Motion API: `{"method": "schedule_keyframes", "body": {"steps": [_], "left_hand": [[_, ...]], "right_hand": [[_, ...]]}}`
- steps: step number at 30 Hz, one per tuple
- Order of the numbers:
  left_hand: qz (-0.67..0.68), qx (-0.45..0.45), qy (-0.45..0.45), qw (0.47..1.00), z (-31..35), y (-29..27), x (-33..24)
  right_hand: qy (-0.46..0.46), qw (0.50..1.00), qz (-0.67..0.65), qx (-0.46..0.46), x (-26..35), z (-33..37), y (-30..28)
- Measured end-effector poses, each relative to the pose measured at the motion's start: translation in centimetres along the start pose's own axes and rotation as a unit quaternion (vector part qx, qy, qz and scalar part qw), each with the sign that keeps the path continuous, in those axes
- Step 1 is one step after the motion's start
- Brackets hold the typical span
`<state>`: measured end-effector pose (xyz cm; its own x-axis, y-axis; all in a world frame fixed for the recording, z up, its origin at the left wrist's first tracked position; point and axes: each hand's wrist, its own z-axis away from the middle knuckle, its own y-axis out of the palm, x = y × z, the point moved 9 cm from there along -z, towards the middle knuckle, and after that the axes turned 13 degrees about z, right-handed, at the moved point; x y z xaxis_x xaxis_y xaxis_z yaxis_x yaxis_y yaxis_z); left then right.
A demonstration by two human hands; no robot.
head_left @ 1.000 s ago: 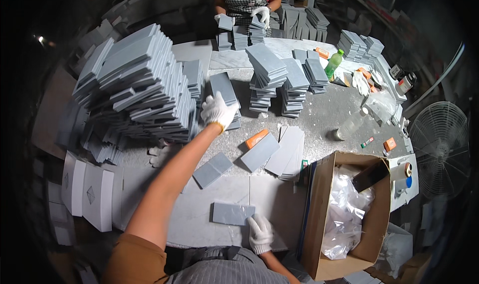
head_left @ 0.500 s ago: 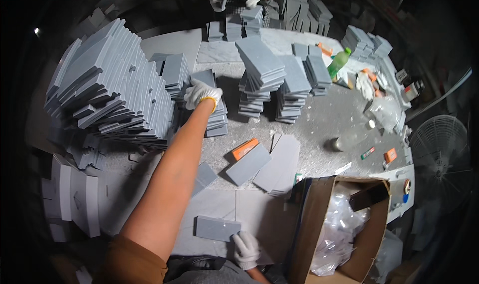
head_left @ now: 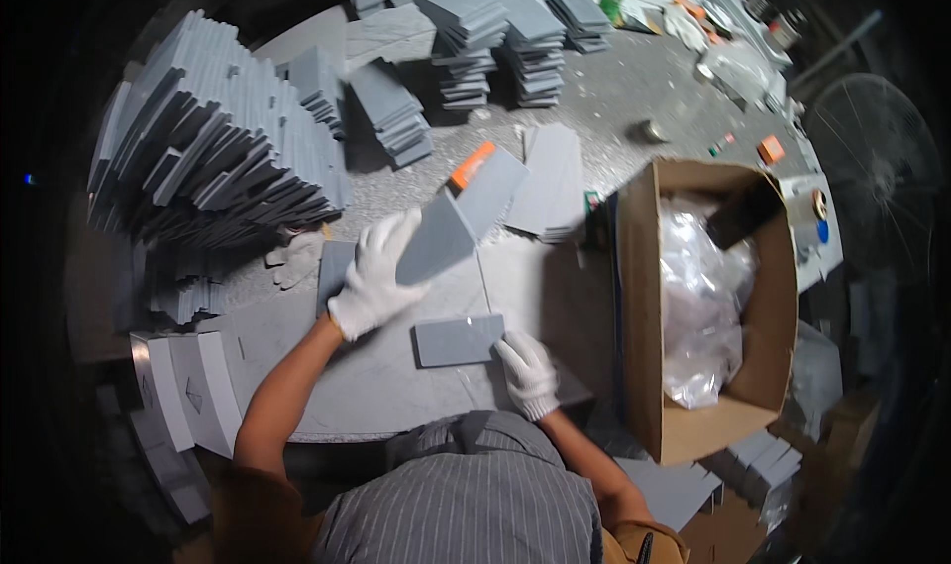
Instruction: The person wraps individual gray rectangular tiles in clear plastic film and places them into a cardboard box. The person repeatedly picks tiles from a stack, wraps each one, and deposits it into the box. A coworker is visible across the table also handling tiles.
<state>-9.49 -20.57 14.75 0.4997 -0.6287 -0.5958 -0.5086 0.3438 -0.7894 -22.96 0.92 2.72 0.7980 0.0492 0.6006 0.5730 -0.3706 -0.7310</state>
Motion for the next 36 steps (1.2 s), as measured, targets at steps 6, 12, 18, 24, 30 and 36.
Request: {"method": "schedule_keyframes", "body": {"steps": [6,12,18,24,30,36], "left_hand": [[-0.004,0.161,-0.002,0.987,9.2,8.8,-1.9],[-0.038,0.197,0.010,0.980,10.6,12.2,-2.2],[-0.067,0.190,0.028,0.979,11.0,13.1,-2.4],[-0.064,0.128,-0.207,0.968,13.6,10.5,0.0],[0.297,-0.067,-0.419,0.855,20.7,13.2,5.3],[0.265,-0.049,-0.374,0.888,19.0,12.7,4.1]], "right_hand": [[0.040,0.999,0.016,0.026,0.4,2.1,-0.9],[0.057,0.997,0.043,0.003,-0.5,4.8,-0.3],[0.052,0.998,0.027,-0.011,-0.7,5.1,-0.5],[0.265,0.953,-0.141,-0.026,-2.9,5.1,-0.9],[0.301,0.942,0.011,0.150,0.2,2.7,0.5],[0.277,0.936,0.027,0.214,-0.2,3.2,0.8]]}}
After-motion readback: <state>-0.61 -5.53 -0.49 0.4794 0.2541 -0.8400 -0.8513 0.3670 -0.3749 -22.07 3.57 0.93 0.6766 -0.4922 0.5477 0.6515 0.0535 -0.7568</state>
